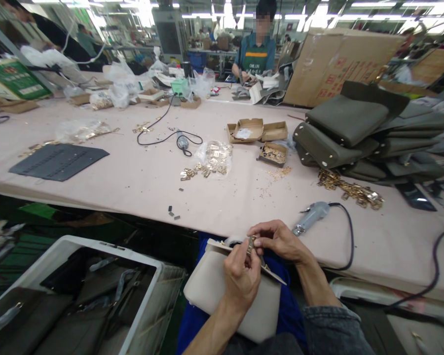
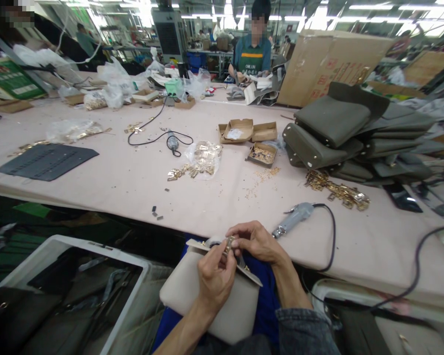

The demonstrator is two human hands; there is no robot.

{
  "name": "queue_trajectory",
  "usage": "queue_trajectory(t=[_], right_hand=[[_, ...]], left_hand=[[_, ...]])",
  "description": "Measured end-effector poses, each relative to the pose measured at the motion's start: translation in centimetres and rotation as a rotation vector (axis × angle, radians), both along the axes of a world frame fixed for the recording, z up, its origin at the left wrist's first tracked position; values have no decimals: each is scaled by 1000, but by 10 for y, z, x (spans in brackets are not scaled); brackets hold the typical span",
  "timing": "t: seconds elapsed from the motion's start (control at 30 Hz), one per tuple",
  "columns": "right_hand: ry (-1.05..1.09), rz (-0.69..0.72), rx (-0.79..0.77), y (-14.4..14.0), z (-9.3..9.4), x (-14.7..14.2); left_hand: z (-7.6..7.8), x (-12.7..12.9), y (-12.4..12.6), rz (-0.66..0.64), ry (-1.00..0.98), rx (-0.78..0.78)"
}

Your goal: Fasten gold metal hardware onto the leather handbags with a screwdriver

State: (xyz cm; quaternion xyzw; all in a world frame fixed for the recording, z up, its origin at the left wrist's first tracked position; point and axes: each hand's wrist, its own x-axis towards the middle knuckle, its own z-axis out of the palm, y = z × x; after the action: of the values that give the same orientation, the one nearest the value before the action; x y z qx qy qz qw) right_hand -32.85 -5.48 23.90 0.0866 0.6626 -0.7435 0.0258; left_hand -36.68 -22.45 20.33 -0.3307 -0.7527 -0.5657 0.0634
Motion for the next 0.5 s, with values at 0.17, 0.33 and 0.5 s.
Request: queue_trajectory(t=[0.17, 0.33, 0.5], right_hand=[[9, -100, 228, -8, 0, 2], [26, -168, 260, -12, -1, 5], [63, -121, 172, -15, 2, 3]], left_hand=[[-1, 1, 3, 28, -9, -47], [11, -3, -3, -123, -335, -10], [22, -12, -13, -332, -850, 75]])
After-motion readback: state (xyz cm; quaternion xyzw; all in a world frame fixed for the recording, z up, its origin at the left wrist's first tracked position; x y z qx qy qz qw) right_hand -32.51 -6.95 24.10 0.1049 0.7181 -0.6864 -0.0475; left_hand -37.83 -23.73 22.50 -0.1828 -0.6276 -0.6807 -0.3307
